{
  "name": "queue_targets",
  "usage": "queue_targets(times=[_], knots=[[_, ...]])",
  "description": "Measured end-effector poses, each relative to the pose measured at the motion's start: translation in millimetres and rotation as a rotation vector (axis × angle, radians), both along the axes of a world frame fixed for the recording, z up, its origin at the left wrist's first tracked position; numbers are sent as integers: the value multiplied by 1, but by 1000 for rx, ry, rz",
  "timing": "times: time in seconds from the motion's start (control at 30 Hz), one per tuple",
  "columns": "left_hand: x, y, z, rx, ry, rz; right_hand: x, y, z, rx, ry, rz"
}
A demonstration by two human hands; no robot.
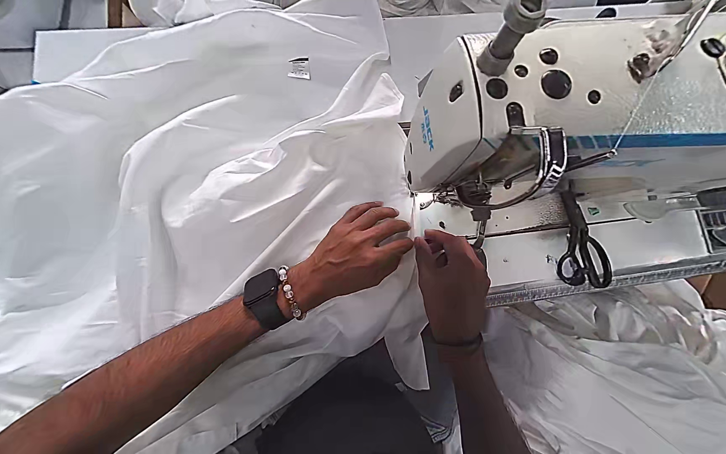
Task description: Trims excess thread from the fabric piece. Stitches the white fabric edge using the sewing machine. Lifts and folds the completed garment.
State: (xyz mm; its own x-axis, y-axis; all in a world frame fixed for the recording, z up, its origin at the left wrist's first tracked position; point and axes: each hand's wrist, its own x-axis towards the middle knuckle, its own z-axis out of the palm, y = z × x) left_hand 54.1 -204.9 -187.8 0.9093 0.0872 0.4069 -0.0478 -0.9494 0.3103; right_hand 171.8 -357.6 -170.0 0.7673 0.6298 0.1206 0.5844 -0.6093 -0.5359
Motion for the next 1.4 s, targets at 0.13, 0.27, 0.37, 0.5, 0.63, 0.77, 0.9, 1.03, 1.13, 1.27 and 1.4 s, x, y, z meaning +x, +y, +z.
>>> queue_targets(times=[0.13,0.27,0.37,0.5,0.63,0.77,0.9,1.03,1.13,1.27,1.4], knots=[[9,7,2,18,36,140,-6,7,2,-72,-23,-17],[12,8,-2,56,109,170,0,6,3,-66,3,-30],[12,6,-4,102,168,230,-1,4,-2,-20,-63,7],[10,6,-4,114,90,148,-14,-2,-15,56,-263,175],[3,1,-4,44,85,9,-23,-27,-13,88,-269,279],[-9,-5,-3,23,100,-41,-62,-82,-28,124,-221,311],[-10,-9,-4,30,105,-10,-65,-136,-42,114,-281,214],[-8,-12,-5,40,95,17,-36,-148,-3,-123,-310,81],[-8,-13,-4,35,105,1,-27,-135,16,-452,-21,293],[-9,-12,-5,50,110,7,-18,-79,22,-81,-7,234],[-7,-12,-5,58,103,33,-11,-40,-15,44,-214,144]])
